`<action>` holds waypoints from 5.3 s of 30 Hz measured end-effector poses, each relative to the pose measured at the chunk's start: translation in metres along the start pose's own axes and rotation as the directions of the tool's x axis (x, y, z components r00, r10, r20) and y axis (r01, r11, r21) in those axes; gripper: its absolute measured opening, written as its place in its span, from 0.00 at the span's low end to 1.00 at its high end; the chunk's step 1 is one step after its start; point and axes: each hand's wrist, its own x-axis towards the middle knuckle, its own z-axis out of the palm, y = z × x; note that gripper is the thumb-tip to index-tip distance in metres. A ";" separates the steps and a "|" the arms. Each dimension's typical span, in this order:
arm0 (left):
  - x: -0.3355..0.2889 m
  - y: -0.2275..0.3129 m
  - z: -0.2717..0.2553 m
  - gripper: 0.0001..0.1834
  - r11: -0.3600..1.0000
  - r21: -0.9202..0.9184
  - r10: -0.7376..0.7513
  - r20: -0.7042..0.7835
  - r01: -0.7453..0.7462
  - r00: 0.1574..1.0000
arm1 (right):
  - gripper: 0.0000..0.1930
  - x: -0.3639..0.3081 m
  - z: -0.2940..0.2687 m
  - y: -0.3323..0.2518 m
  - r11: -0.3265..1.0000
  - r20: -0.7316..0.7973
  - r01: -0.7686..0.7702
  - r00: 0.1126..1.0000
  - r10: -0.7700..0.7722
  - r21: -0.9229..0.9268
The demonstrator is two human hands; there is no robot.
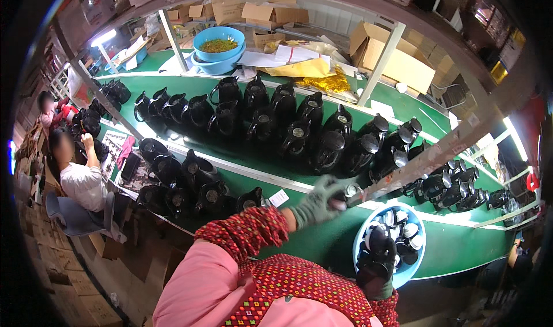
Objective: The person repeatedly picks up black kettles from a green conveyor belt, places white lids on them, and returns them to the belt. The person wears gloves and a patterned apron while working in a factory setting with other workers visible in the background.
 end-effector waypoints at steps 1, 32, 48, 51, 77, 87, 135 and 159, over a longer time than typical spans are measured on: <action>0.011 -0.019 -0.023 0.36 0.995 0.104 -0.002 -0.067 0.009 0.998 | 0.25 0.008 0.007 0.006 0.993 0.036 -0.074 0.997 0.070 0.097; -0.065 -0.056 -0.184 0.44 0.873 0.442 -0.305 0.168 0.205 0.937 | 0.12 0.547 -0.022 0.069 0.676 -0.245 -0.591 0.804 0.543 -0.441; -0.149 -0.065 -0.123 0.40 0.807 0.483 -0.361 -0.048 0.338 0.931 | 0.19 0.596 0.132 0.177 0.887 0.034 0.079 0.997 -0.071 -0.456; -0.149 -0.064 -0.123 0.39 0.806 0.485 -0.354 -0.062 0.339 0.933 | 0.17 0.599 0.133 0.171 0.475 0.364 0.522 0.847 -0.388 -0.708; -0.147 -0.058 -0.124 0.39 0.826 0.458 -0.273 -0.186 0.329 0.944 | 0.21 0.640 0.053 0.180 -0.025 0.262 0.261 0.965 -0.022 -0.965; -0.149 -0.061 -0.123 0.38 0.834 0.441 -0.273 -0.195 0.332 0.942 | 0.49 0.576 0.137 0.137 -0.287 0.416 0.495 0.861 0.293 -0.820; -0.147 -0.062 -0.127 0.38 0.839 0.423 -0.274 -0.214 0.342 0.937 | 0.45 0.598 0.152 0.111 -0.580 0.241 0.457 0.879 0.413 -0.674; -0.147 -0.060 -0.129 0.37 0.844 0.404 -0.299 -0.191 0.353 0.935 | 0.49 0.594 0.114 0.144 -0.658 0.297 0.505 0.862 0.410 -0.559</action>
